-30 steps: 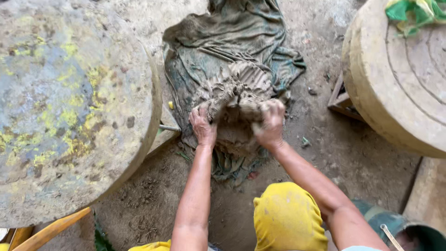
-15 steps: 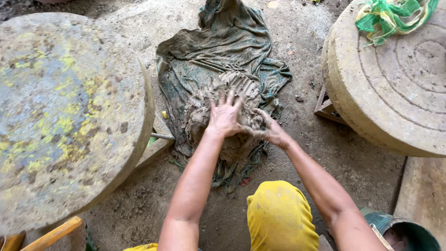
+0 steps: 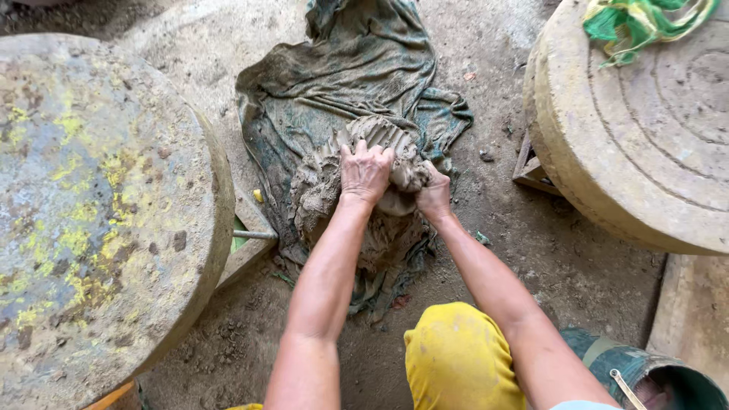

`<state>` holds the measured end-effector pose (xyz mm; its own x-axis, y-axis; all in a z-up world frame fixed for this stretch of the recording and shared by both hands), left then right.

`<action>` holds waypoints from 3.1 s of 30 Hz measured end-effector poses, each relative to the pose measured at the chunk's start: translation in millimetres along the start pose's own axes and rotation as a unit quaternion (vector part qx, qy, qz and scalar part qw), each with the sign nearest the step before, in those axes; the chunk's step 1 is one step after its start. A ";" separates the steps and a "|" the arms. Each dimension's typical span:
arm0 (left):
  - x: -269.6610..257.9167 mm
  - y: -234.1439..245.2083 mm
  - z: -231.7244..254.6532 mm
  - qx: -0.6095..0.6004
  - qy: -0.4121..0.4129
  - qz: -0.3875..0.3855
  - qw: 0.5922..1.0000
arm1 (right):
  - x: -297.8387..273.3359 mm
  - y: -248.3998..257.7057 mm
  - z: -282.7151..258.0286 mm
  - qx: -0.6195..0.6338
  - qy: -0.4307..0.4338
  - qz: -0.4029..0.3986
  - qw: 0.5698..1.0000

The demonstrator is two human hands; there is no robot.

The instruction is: The person kneads a large mass of clay by hand on a fabric-covered surface, repeatedly folding, pressing, and pushing the clay.

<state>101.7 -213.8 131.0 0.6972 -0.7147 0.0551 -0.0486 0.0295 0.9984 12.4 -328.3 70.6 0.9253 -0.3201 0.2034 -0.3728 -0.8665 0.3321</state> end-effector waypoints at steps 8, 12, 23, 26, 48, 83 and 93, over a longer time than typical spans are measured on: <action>-96.6 49.8 33.3 -0.046 -0.119 -0.080 0.989 | -97.5 -6.2 -64.4 -0.095 -0.006 -0.174 0.980; -104.1 50.3 39.6 -0.002 -0.105 -0.030 0.994 | -87.9 -0.6 -77.7 -0.076 0.033 -0.168 0.982; -15.1 -21.1 21.7 0.002 -0.015 -0.109 0.994 | -25.9 -15.5 39.8 -0.077 -0.176 -0.087 0.977; -13.2 7.2 22.2 0.045 0.029 -0.073 0.996 | -19.0 -11.6 23.5 -0.088 -0.194 -0.085 0.973; -21.0 3.8 24.0 0.000 0.031 0.010 0.999 | -11.8 -0.5 -6.4 -0.072 -0.084 -0.102 0.989; -77.2 -12.8 -9.5 -0.019 0.087 0.207 0.974 | -3.2 -16.4 72.7 0.112 -0.240 -0.088 0.960; -44.6 -3.4 -24.8 -0.114 0.122 -0.093 0.982 | -65.5 15.1 -48.3 -0.265 0.038 -0.026 0.963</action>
<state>88.5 -164.8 125.5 0.8304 -0.5352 -0.1546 0.2380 0.0900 0.9671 -57.2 -301.9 106.8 0.9436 -0.2347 0.2336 -0.3276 -0.5577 0.7627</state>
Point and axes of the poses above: each hand's wrist, its own x-axis towards the middle knuckle, its own y-axis out of the back of the hand, z = x × y, the point moved 9 cm from there along x, towards the middle knuckle, and after that the axes turned 8 degrees about -z, right-handed, at the moved point
